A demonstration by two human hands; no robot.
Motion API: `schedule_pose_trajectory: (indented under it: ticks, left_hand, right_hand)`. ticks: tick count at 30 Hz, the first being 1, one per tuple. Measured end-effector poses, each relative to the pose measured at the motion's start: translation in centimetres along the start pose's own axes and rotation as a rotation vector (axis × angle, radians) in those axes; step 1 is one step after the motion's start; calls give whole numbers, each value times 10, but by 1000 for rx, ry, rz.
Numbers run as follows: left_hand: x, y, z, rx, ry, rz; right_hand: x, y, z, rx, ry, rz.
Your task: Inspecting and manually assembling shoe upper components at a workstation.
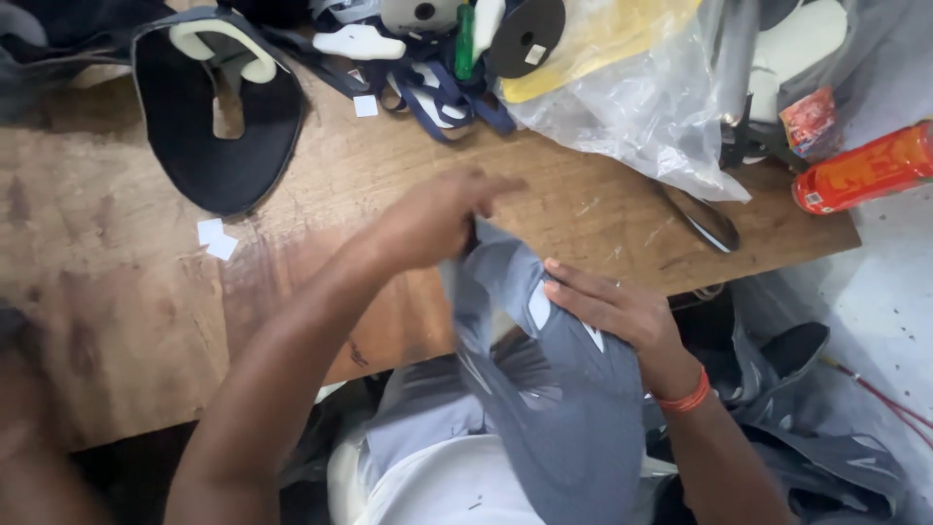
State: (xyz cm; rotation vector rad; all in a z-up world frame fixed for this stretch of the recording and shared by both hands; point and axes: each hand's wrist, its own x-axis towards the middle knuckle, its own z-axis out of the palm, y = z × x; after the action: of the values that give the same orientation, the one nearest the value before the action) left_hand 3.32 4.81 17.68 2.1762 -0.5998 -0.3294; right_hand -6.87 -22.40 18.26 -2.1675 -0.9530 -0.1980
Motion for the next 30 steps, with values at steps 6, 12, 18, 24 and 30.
schedule_pose_trajectory:
  ticks: [6,12,18,24,30]
  left_hand:
    - [1,7,-13,-28,40,507]
    - [-43,70,-33,-165,716,387]
    - [-36,-2,86,240,-50,246]
    - [6,-118,168,352,34,194]
    - [19,-180,192,484,131,63]
  right_hand:
    - [15,10,2,-19,-31,-38]
    - [47,51,30,-122,175,75]
    - [23,146,91,-361,-37,615]
    - [43,71,55,-193,-189,728]
    - [52,51,116,-360,-116,15]
